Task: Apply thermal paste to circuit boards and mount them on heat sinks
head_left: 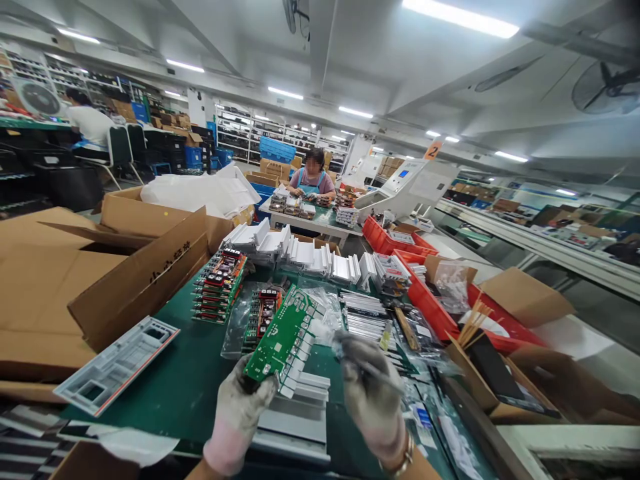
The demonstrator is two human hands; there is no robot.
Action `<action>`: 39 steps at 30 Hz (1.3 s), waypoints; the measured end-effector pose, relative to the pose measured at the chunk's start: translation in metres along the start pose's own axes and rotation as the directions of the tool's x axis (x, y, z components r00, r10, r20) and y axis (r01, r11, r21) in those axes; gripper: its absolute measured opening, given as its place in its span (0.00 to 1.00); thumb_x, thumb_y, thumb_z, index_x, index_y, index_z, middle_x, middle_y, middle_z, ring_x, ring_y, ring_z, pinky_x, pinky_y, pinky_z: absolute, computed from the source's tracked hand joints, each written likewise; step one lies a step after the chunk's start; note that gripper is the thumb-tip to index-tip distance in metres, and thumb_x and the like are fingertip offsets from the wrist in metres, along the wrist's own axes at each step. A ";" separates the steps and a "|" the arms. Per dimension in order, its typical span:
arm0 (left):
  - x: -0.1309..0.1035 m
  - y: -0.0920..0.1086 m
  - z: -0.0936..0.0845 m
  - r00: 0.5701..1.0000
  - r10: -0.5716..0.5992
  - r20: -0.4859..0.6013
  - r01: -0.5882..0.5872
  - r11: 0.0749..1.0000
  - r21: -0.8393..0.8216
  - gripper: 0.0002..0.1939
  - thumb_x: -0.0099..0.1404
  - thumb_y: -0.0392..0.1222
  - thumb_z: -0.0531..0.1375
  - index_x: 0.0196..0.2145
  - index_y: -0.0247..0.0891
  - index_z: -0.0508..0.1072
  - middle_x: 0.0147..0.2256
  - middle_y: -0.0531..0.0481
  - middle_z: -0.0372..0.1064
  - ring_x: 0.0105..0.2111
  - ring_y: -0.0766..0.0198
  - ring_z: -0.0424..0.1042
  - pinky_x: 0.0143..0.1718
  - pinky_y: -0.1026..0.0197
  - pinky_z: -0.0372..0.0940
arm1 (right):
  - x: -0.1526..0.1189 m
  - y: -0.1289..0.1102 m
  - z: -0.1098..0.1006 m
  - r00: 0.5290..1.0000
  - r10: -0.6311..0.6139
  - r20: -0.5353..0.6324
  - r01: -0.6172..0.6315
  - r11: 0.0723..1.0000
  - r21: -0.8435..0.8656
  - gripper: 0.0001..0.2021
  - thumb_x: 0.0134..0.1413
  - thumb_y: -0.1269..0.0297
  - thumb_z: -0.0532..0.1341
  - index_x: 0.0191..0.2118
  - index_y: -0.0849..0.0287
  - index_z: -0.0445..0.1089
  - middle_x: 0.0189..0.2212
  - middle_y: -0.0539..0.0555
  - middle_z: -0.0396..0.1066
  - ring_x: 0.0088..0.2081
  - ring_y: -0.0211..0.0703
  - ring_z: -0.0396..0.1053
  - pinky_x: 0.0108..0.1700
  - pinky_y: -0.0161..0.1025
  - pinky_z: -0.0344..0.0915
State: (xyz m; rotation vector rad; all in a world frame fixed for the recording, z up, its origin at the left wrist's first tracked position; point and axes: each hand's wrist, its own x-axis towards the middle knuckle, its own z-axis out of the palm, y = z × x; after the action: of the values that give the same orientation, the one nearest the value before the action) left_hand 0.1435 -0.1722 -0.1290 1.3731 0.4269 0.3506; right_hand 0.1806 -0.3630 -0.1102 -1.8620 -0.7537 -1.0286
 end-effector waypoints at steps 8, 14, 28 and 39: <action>0.005 -0.011 -0.004 0.999 0.023 0.029 -0.023 1.000 -0.001 0.28 0.34 0.56 0.69 0.32 0.36 0.76 0.27 0.45 0.76 0.27 0.56 0.72 0.29 0.59 0.71 | -0.030 -0.035 -0.005 0.960 -0.129 0.250 0.074 0.974 0.216 0.09 0.65 0.67 0.56 0.48 0.52 0.68 0.40 0.54 0.78 0.37 0.43 0.78 0.37 0.37 0.74; 0.005 -0.013 -0.007 0.999 0.003 0.043 -0.003 1.000 -0.002 0.27 0.36 0.56 0.69 0.31 0.35 0.76 0.28 0.44 0.76 0.29 0.55 0.72 0.32 0.58 0.71 | -0.035 -0.029 -0.014 0.923 -0.183 0.338 0.086 0.956 0.281 0.10 0.65 0.65 0.57 0.50 0.51 0.67 0.39 0.54 0.78 0.36 0.44 0.78 0.39 0.38 0.74; 0.004 -0.013 -0.019 0.995 -0.009 0.099 -0.001 0.996 0.094 0.20 0.37 0.54 0.65 0.24 0.36 0.73 0.21 0.49 0.70 0.23 0.60 0.67 0.24 0.61 0.67 | 0.011 0.052 -0.001 0.991 0.095 -0.092 -0.100 0.994 -0.052 0.06 0.62 0.65 0.60 0.42 0.55 0.74 0.38 0.55 0.79 0.41 0.48 0.78 0.42 0.44 0.76; 0.012 -0.018 -0.051 0.998 0.055 0.038 -0.060 0.987 0.150 0.24 0.37 0.59 0.70 0.24 0.37 0.73 0.22 0.48 0.72 0.23 0.58 0.69 0.24 0.61 0.68 | -0.002 0.046 0.019 0.950 0.292 -0.110 -0.293 0.956 0.005 0.14 0.63 0.57 0.56 0.41 0.57 0.77 0.35 0.56 0.80 0.36 0.50 0.78 0.37 0.46 0.77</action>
State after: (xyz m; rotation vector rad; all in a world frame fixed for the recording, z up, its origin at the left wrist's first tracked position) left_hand 0.1292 -0.1252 -0.1555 1.5391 0.3931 0.3474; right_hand 0.2239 -0.3669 -0.1356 -1.8432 -0.3918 -0.9355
